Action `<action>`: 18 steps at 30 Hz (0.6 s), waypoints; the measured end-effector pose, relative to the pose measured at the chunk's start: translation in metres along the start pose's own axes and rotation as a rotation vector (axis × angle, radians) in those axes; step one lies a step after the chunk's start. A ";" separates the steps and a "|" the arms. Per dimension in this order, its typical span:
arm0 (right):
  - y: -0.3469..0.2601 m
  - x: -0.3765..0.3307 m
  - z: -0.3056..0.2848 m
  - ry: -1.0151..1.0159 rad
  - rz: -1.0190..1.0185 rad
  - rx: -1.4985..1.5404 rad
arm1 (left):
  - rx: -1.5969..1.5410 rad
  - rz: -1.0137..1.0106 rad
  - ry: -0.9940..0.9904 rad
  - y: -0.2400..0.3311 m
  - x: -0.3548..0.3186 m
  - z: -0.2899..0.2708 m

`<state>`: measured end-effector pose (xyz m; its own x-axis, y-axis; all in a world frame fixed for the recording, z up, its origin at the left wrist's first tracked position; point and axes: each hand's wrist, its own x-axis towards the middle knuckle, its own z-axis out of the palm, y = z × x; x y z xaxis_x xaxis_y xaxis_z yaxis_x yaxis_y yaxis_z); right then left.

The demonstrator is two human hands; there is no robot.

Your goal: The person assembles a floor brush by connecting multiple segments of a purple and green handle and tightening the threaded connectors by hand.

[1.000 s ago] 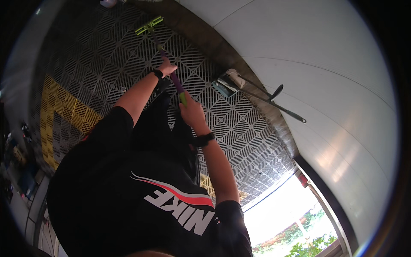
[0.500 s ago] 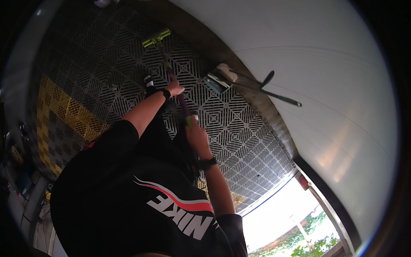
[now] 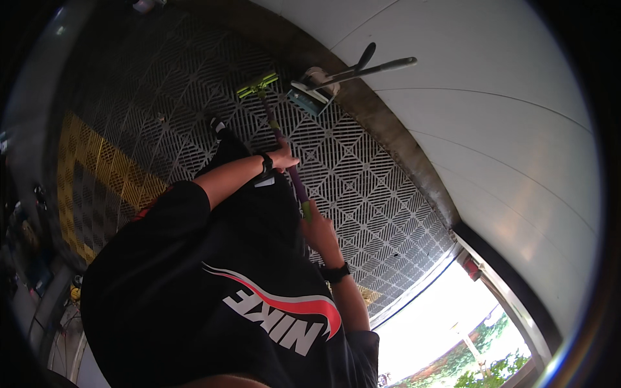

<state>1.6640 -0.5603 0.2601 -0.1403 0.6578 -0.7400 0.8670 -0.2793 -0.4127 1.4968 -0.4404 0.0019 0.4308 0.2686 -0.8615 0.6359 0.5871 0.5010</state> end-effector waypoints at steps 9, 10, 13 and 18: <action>-0.033 0.026 0.009 0.035 -0.169 -0.009 | -0.443 0.228 0.242 -0.034 -0.053 -0.038; -0.041 0.034 0.012 0.069 -0.259 -0.012 | -0.451 0.226 0.245 -0.042 -0.057 -0.052; -0.076 0.075 0.019 0.065 -0.343 -0.051 | -0.439 0.160 0.431 -0.067 -0.064 -0.107; -0.175 0.167 0.039 0.035 -0.441 -0.051 | -0.598 0.216 0.518 -0.121 -0.086 -0.233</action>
<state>1.4701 -0.4288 0.1880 -0.4869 0.7296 -0.4802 0.7503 0.0678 -0.6577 1.2338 -0.3567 -0.0037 0.0616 0.6552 -0.7529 0.0605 0.7505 0.6581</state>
